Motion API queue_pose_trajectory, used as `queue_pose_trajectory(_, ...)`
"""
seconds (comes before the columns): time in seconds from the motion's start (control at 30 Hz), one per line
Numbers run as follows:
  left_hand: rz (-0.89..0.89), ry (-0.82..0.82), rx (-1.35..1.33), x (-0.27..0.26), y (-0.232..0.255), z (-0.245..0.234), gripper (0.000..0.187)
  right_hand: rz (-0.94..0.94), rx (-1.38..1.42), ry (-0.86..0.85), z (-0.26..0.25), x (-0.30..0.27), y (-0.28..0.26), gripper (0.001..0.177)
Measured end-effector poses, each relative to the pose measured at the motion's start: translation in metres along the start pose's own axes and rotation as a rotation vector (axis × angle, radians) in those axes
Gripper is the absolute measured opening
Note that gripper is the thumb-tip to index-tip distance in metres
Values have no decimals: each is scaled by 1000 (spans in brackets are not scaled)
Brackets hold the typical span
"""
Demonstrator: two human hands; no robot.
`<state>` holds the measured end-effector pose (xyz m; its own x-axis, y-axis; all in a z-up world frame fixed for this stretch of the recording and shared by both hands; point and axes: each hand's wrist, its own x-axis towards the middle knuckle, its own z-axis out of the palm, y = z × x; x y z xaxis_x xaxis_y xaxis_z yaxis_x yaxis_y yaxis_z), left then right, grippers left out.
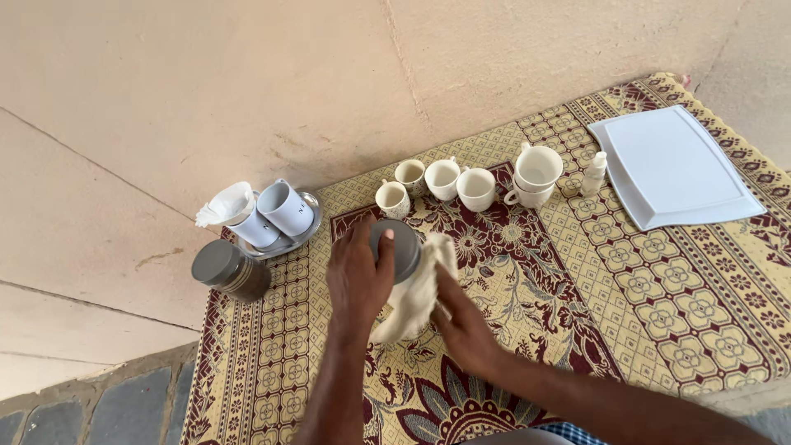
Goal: The person wipes the exterior of a white cylindrical container with a gray lid using a cloth. They then pick up a small spray bottle and apply liquid to the container's surface before continuing to wipe it down thoroughly.
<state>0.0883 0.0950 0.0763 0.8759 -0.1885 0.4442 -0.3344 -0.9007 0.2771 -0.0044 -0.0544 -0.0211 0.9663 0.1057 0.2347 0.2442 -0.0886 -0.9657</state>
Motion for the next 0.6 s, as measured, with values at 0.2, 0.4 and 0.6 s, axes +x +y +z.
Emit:
queue_pose_trajectory(0.2, 153, 295, -178, -4, -30, 49, 47, -297, -14, 117, 20, 30, -17, 77)
queue_pose_trajectory(0.4, 109, 283, -276, -6, -23, 40, 48, -290, 168, -44, 4, 126, -2, 70)
queue_pose_trajectory(0.6, 128, 279, -267, -4, -8, 20, 41, 38, 520, -389, -11, 169, 47, 64)
